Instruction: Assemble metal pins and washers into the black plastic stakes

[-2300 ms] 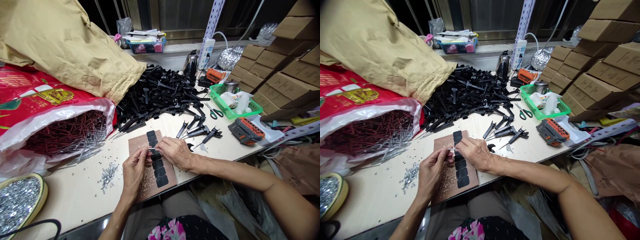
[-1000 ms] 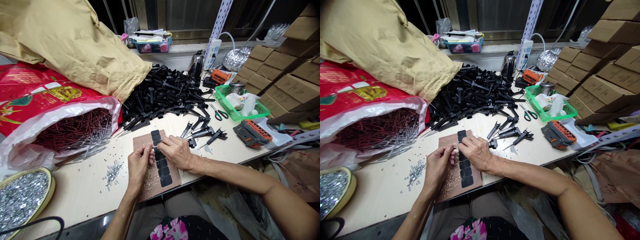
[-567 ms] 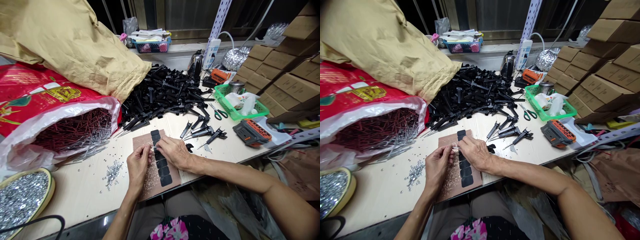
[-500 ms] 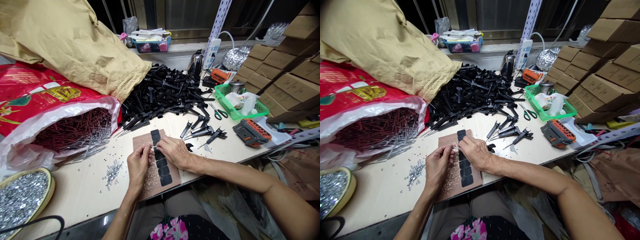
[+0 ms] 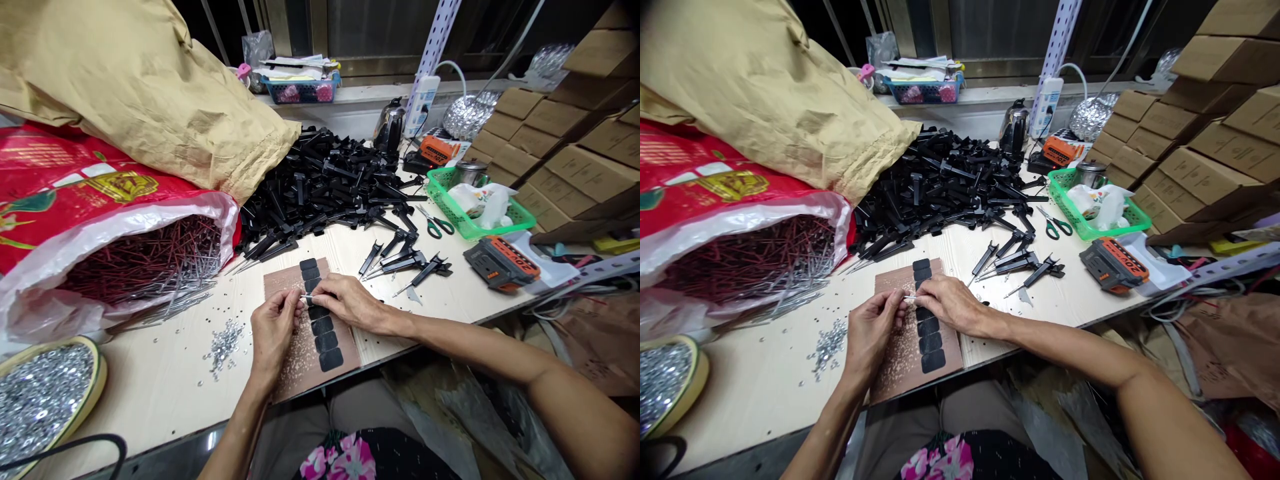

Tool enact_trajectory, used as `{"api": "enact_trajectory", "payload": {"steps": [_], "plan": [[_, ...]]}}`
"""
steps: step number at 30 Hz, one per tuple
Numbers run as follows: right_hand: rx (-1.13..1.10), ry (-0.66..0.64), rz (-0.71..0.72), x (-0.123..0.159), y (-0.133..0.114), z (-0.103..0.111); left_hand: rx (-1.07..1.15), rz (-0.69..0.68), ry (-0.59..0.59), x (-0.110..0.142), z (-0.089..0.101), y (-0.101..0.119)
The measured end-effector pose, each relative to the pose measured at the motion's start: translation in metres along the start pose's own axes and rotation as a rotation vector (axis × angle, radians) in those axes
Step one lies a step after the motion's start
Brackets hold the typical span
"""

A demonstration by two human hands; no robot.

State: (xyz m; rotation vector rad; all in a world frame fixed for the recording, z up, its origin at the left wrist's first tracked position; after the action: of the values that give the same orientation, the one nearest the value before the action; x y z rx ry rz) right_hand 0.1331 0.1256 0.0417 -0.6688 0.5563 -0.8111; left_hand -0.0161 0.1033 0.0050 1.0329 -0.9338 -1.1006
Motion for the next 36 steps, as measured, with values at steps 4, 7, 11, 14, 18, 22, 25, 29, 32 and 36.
{"api": "enact_trajectory", "payload": {"steps": [4,7,11,14,18,22,25,29,32,36], "plan": [[-0.023,0.024,-0.052,-0.003,0.004,0.005,0.062,0.033,-0.030,0.000,-0.002,0.000],[0.058,0.033,-0.074,-0.002,0.004,0.007,0.121,0.049,-0.058,0.000,-0.005,-0.001],[0.185,0.068,-0.103,0.001,0.002,0.009,0.114,0.063,-0.035,-0.001,-0.006,-0.005],[0.376,0.106,-0.046,0.003,-0.004,0.007,0.109,0.071,-0.037,-0.001,-0.008,-0.006],[0.648,0.165,0.084,0.004,-0.013,0.003,0.081,0.069,-0.064,-0.001,-0.009,-0.004],[0.745,0.164,0.145,0.005,-0.015,0.002,0.055,0.053,-0.100,-0.002,-0.010,0.002],[0.768,0.151,0.169,0.007,-0.017,0.002,0.037,0.040,-0.101,-0.002,-0.010,0.002],[0.723,0.140,0.162,0.007,-0.016,0.002,-0.035,-0.015,-0.052,-0.001,-0.005,0.003],[0.626,0.158,0.115,0.005,-0.012,0.003,-0.050,-0.035,-0.029,0.001,-0.004,0.004],[0.524,0.191,0.090,0.004,-0.011,0.006,0.017,-0.014,-0.030,0.001,-0.004,0.005]]}}
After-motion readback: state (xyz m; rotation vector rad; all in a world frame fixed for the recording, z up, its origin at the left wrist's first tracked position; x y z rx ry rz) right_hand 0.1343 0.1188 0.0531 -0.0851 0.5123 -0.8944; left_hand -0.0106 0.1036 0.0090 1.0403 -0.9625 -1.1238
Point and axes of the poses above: each hand's wrist, its own x-axis away from the middle knuckle, its own z-axis out of the back of the hand, y = z × x, the point moved 7 cm from there along -x, towards the middle knuckle, and after that the axes turned 2 degrees about -z, right-handed, at the moved point
